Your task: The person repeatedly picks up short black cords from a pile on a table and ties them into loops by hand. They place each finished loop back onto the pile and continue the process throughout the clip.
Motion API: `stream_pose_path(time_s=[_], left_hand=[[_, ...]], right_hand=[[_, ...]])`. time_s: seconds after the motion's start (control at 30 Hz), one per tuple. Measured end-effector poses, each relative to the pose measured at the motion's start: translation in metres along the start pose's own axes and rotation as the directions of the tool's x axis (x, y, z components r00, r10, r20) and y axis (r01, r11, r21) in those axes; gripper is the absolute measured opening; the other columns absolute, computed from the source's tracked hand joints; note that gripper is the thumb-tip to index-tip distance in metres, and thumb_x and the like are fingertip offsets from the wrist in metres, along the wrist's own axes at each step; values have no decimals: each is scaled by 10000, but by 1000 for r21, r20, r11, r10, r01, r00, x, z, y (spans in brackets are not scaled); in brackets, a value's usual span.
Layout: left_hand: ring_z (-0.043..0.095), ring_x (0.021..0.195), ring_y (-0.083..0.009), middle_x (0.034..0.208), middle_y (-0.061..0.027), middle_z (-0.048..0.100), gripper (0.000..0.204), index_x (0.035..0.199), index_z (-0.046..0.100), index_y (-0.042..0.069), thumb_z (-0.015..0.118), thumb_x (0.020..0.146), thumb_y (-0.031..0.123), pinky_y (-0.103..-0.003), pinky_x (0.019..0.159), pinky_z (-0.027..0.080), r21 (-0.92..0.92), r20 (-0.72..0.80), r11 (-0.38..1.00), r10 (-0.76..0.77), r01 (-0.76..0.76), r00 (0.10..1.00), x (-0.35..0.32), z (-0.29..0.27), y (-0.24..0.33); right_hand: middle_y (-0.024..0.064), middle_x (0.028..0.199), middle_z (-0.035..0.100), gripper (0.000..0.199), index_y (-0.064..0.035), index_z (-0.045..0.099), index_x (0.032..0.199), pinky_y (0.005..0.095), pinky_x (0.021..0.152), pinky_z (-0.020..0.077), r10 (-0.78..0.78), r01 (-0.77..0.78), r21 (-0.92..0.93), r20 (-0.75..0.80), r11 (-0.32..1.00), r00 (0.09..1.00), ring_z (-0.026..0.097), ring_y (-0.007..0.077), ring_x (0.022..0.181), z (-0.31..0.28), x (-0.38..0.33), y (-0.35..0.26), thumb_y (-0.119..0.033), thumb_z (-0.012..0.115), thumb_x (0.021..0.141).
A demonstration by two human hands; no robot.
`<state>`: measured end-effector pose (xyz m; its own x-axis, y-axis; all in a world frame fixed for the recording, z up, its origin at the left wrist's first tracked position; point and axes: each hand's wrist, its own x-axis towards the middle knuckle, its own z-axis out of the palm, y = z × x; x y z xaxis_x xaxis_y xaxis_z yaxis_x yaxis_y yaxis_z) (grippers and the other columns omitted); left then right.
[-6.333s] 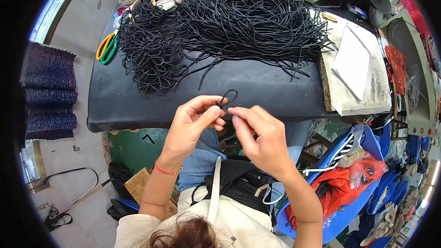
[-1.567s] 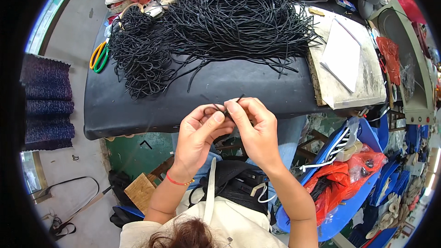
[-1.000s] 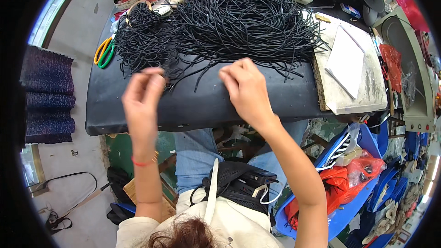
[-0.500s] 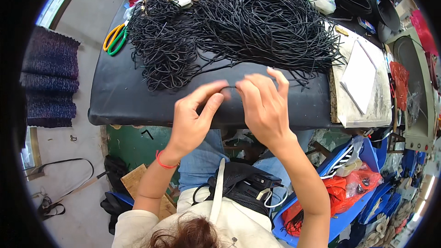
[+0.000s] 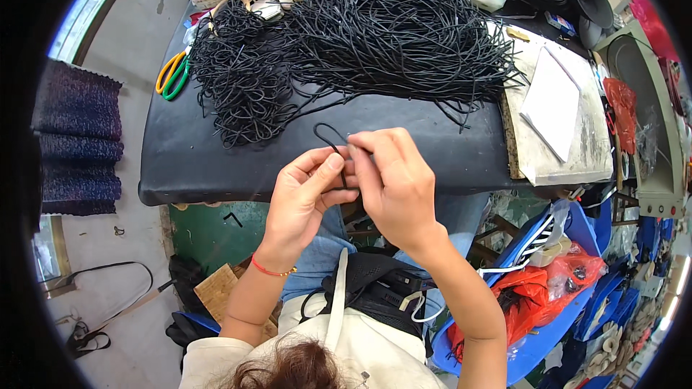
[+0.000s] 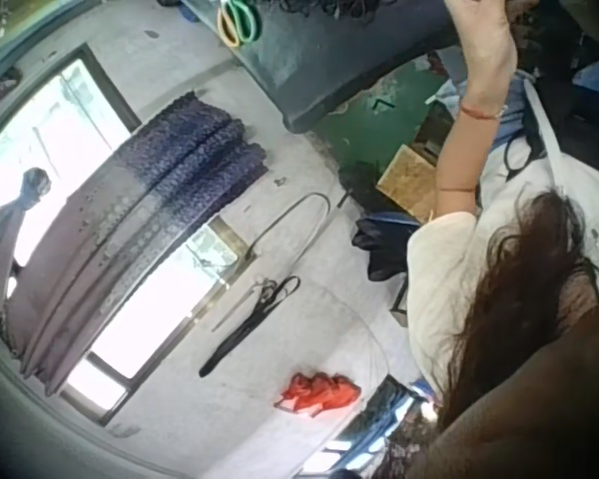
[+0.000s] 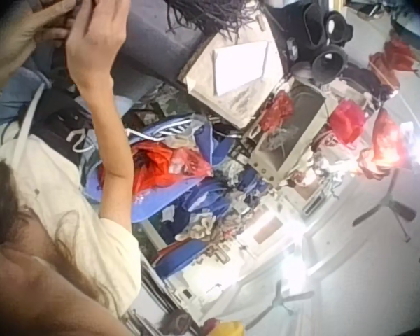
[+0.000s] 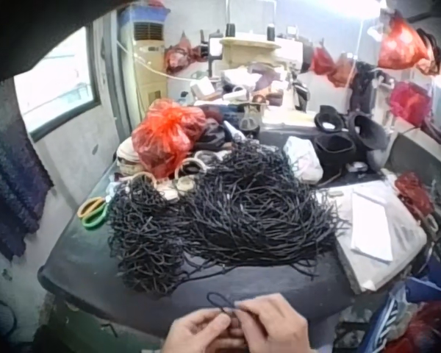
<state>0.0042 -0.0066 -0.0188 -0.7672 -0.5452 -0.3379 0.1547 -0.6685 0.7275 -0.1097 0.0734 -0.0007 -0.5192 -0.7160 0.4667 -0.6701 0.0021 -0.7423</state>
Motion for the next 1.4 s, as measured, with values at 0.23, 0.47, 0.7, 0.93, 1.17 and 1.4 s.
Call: stream_pose_path(time_s=[0.23,0.47,0.7,0.93,1.17,1.4], left_hand=[[616,798,-115,921,-59,625,194,1033,596,12,529,912,148,-276,767,537,-68,-34,996,49,-52,998,3,-4,-10],[593,842,-102,943,-34,613,163,986,604,25,536,906,150,-310,821,510,-191,45,981,-15,23,999,5,-20,6],[623,819,-135,873,-80,637,157,991,611,-5,574,880,100,-299,761,540,82,141,992,-106,95,984,-5,-21,6],[613,747,-116,849,-71,637,166,968,610,-25,563,890,114,-262,708,525,436,29,898,51,-59,998,-5,-24,6],[616,777,-128,867,-76,636,232,1088,583,-23,574,868,51,-256,729,512,235,202,968,39,-87,979,-22,-13,12],[610,784,-112,892,-78,640,234,1092,581,-12,571,882,90,-249,741,509,210,106,973,72,-93,992,-11,-17,9]], right_hand=[[106,827,605,180,-17,625,936,289,603,493,78,-96,135,129,986,989,614,211,693,3,-9,5,42,612,766],[82,761,582,230,-28,636,932,307,564,476,-110,136,-194,139,972,984,581,218,661,-16,-12,5,21,666,709],[92,776,564,252,-5,620,929,321,566,465,-221,246,-107,201,963,954,558,232,660,-11,-11,0,48,645,684],[84,795,549,221,-10,608,913,330,597,430,-210,318,-279,356,906,911,540,228,690,-35,-5,-9,3,622,692],[99,758,564,71,0,601,836,290,558,435,59,-63,3,297,998,953,562,223,638,-29,6,2,14,610,767],[94,796,616,192,-8,635,961,258,551,456,153,-186,94,278,978,948,580,151,606,-18,-21,-17,44,588,782]])
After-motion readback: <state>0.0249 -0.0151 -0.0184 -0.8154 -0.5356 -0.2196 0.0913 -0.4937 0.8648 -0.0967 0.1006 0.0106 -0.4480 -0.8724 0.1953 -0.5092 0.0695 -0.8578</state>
